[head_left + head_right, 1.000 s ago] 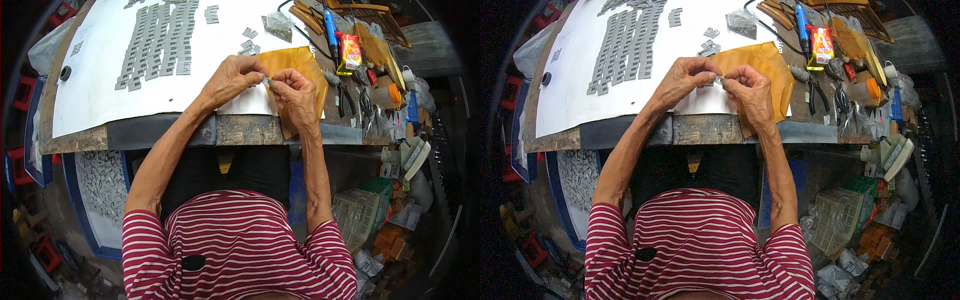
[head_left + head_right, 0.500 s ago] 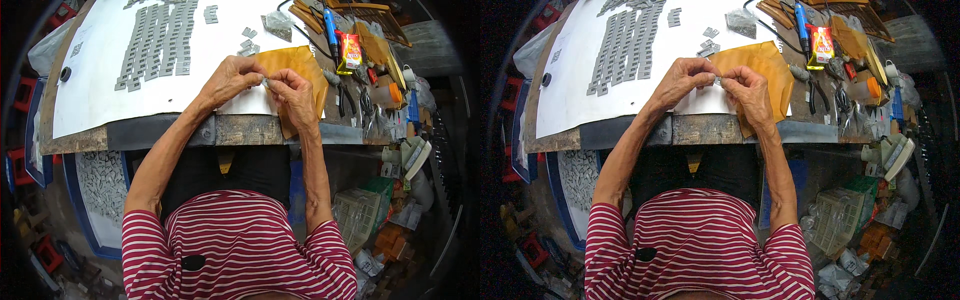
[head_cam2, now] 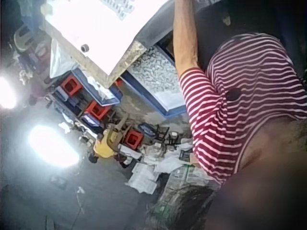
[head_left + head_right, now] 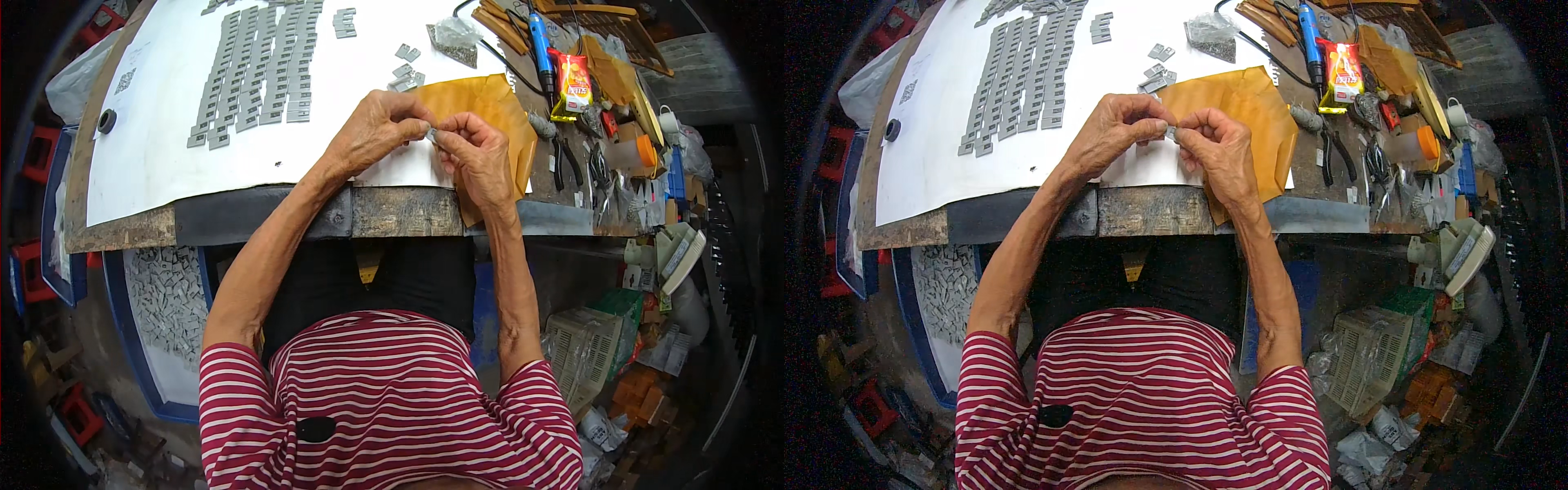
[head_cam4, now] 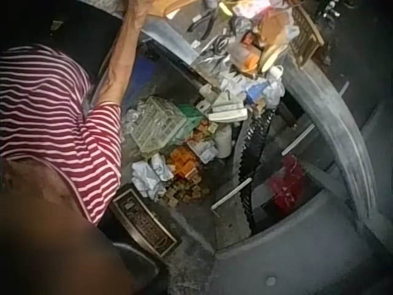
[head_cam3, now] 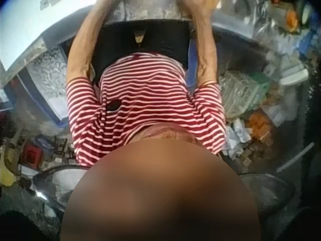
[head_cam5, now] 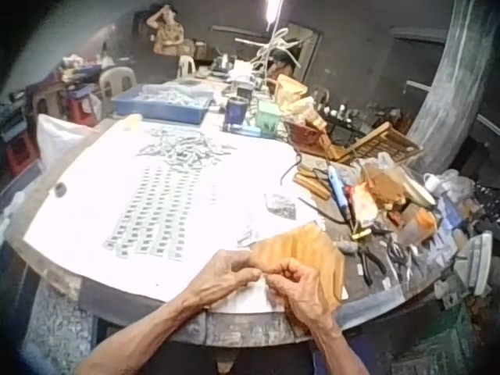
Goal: Sanding the edges of small metal rectangular pieces on a piece of sandpaper at a workbench.
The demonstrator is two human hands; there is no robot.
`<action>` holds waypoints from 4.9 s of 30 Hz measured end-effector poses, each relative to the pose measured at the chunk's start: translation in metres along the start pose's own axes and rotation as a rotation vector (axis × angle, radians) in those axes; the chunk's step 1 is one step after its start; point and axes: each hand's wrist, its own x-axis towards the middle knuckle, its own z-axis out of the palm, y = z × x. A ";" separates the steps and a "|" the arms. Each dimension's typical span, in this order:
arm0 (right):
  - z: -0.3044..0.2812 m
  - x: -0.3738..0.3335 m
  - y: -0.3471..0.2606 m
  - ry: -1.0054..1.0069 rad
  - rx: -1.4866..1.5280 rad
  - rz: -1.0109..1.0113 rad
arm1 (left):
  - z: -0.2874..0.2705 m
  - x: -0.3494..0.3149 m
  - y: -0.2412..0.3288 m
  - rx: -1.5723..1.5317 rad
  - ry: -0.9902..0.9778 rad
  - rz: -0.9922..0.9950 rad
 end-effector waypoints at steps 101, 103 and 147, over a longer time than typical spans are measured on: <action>-0.100 -0.020 0.032 0.603 -0.530 -0.430 | -0.031 0.122 -0.025 1.088 0.399 -0.084; -0.101 -0.021 0.032 0.605 -0.546 -0.444 | -0.031 0.122 -0.026 1.051 0.384 -0.059; -0.075 0.000 0.008 0.099 -1.347 -0.601 | -0.007 0.001 0.003 0.194 0.290 0.112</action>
